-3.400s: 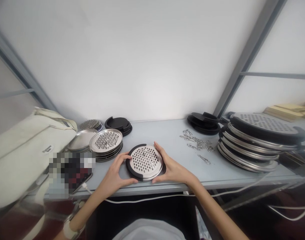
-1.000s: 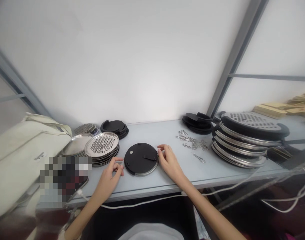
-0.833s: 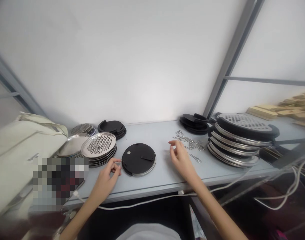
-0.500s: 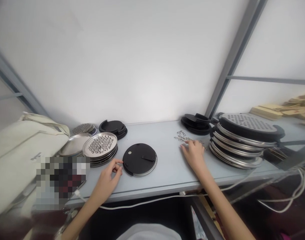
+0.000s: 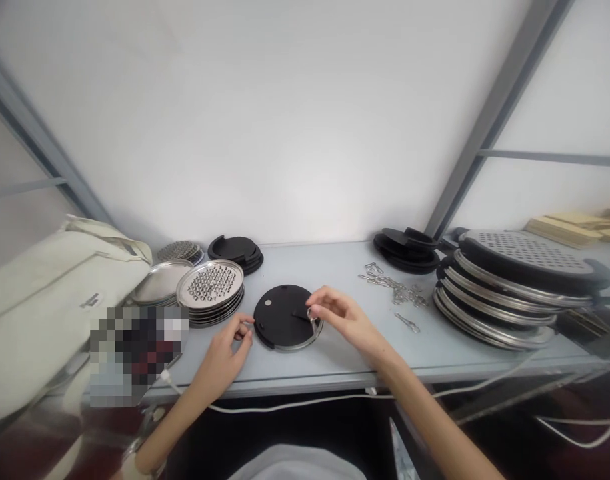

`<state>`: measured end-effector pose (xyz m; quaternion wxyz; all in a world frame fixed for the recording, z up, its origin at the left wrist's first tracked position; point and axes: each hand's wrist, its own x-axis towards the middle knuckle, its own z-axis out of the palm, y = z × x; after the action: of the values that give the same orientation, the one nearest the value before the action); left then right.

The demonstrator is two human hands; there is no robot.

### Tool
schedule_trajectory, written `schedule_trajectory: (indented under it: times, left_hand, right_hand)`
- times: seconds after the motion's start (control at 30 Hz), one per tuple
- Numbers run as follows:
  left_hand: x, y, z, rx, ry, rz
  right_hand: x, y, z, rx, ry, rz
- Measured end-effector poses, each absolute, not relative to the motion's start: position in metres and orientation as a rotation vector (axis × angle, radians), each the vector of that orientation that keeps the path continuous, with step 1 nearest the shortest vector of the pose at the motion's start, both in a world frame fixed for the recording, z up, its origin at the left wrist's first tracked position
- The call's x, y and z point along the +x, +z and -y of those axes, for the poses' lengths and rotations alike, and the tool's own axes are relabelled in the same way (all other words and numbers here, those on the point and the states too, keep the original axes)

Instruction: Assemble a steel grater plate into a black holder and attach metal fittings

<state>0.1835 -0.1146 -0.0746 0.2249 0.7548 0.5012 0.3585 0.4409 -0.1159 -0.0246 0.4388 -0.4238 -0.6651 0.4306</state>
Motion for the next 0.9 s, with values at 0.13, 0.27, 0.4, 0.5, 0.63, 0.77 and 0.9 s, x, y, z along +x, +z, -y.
schedule_trajectory:
  times: [0.13, 0.27, 0.4, 0.5, 0.63, 0.77, 0.9]
  left_hand:
    - [0.185, -0.066, 0.118, 2.066, 1.031, -1.328]
    - [0.187, -0.055, 0.125, 2.165, 1.033, -1.169]
    - [0.188, -0.054, 0.129, 2.318, 1.002, -1.136]
    - [0.189, -0.057, 0.131, 2.469, 0.943, -1.075]
    - [0.189, -0.058, 0.132, 2.509, 0.902, -1.005]
    - [0.188, -0.055, 0.129, 2.37, 0.955, -0.979]
    - [0.192, -0.057, 0.125, 2.191, 1.091, -0.946]
  right_hand:
    - [0.392, -0.016, 0.104, -0.726, 1.403, 1.665]
    - [0.367, -0.027, 0.086, -0.606, 1.475, 1.645]
    - [0.368, -0.038, 0.089, -0.589, 1.478, 1.571]
    - [0.372, -0.041, 0.099, -0.578, 1.622, 1.449]
    - [0.37, -0.041, 0.108, -0.59, 1.707, 1.365]
    - [0.368, -0.04, 0.109, -0.588, 1.659, 1.361]
    - [0.368, -0.041, 0.108, -0.612, 1.618, 1.365]
